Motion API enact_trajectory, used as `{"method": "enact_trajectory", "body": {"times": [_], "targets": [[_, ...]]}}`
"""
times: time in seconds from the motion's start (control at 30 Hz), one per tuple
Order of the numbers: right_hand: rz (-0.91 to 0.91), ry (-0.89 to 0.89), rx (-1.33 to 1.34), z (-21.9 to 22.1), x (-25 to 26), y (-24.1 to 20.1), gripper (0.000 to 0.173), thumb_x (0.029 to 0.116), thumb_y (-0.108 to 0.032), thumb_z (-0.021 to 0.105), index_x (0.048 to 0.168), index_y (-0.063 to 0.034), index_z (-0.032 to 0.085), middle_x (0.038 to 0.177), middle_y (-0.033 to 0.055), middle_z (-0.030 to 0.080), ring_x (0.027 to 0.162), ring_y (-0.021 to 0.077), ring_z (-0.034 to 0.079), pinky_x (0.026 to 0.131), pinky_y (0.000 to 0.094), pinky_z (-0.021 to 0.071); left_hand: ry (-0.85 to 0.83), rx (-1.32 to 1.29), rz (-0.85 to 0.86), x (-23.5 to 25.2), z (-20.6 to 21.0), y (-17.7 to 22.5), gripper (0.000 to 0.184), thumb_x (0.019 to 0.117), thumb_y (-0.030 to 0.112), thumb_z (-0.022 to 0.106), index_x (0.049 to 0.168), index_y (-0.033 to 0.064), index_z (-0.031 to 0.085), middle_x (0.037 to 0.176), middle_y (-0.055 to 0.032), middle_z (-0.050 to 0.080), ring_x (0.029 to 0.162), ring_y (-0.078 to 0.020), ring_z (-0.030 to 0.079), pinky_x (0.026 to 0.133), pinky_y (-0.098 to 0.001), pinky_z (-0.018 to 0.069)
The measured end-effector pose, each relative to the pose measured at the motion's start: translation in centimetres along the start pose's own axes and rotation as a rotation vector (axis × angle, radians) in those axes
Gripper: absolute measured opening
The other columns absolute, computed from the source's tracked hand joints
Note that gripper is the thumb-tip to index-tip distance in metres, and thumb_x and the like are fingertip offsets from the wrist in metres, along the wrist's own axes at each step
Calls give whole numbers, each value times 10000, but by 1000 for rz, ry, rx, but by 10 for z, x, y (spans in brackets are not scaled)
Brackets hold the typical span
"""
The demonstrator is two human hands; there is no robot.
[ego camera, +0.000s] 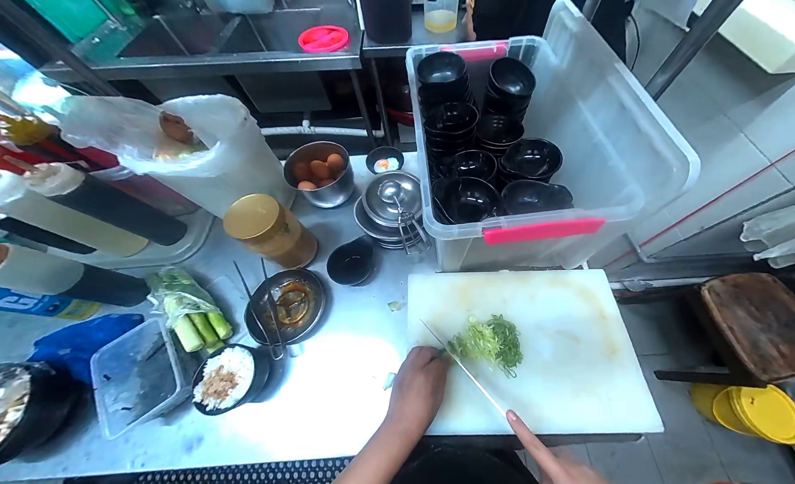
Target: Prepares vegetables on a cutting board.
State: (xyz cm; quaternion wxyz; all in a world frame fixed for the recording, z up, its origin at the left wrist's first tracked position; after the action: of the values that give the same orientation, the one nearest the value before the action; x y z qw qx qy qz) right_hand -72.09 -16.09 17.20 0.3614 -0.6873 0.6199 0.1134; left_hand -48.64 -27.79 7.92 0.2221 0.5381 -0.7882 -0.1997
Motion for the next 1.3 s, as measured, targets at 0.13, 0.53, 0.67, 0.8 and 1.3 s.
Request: {"method": "enact_trajectory", "body": {"times": [0.13, 0.53, 0.67, 0.8, 1.3], "targets": [[7, -9, 7, 8, 3, 1, 709, 1045, -156, 446, 1654, -388, 167, 886, 220, 685, 736, 412, 695, 629, 580, 570, -35, -4, -33, 5, -2, 1, 219, 994, 207, 576, 930, 152, 778, 1076, 11, 733, 1120, -150, 659, 989, -310, 541], [-23, 12, 32, 13, 15, 0, 707, 1040, -143, 457, 1655, -368, 189, 884, 207, 695, 752, 409, 700, 650, 582, 575, -110, -38, -107, 12, -7, -1, 220, 1003, 241, 576, 961, 132, 762, 1079, 5, 731, 1134, -142, 649, 1025, -309, 513], [11, 2, -2, 1, 27, -12, 703, 1046, -176, 462, 1650, -402, 181, 886, 191, 697, 780, 389, 708, 674, 550, 582, -100, -44, -97, 10, -5, -2, 219, 1005, 248, 578, 966, 139, 763, 1082, 9, 732, 1140, -134, 648, 1028, -302, 512], [-38, 7, 24, 5, 6, -4, 681, 1048, -144, 441, 1657, -336, 203, 862, 208, 701, 737, 417, 702, 638, 590, 572, -117, -50, -110, 11, -7, -2, 214, 1001, 249, 583, 954, 120, 747, 1064, -5, 724, 1120, -154, 648, 1020, -309, 508], [-31, -4, 27, 12, 30, -8, 699, 1049, -166, 458, 1654, -381, 179, 872, 179, 705, 765, 381, 711, 676, 560, 585, -19, -27, -56, 2, -2, -9, 231, 1018, 308, 593, 960, 166, 766, 1030, 19, 720, 1084, -147, 650, 981, -316, 531]]}}
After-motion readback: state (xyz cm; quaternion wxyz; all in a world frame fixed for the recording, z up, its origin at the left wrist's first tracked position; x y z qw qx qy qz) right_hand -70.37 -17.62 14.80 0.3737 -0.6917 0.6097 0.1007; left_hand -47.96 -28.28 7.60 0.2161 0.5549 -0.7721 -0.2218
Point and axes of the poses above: each hand's wrist, its own x-axis towards the middle knuckle, its own z-axis out of the palm, y = z × x, the point moved 3 cm from there along x, towards the middle knuckle
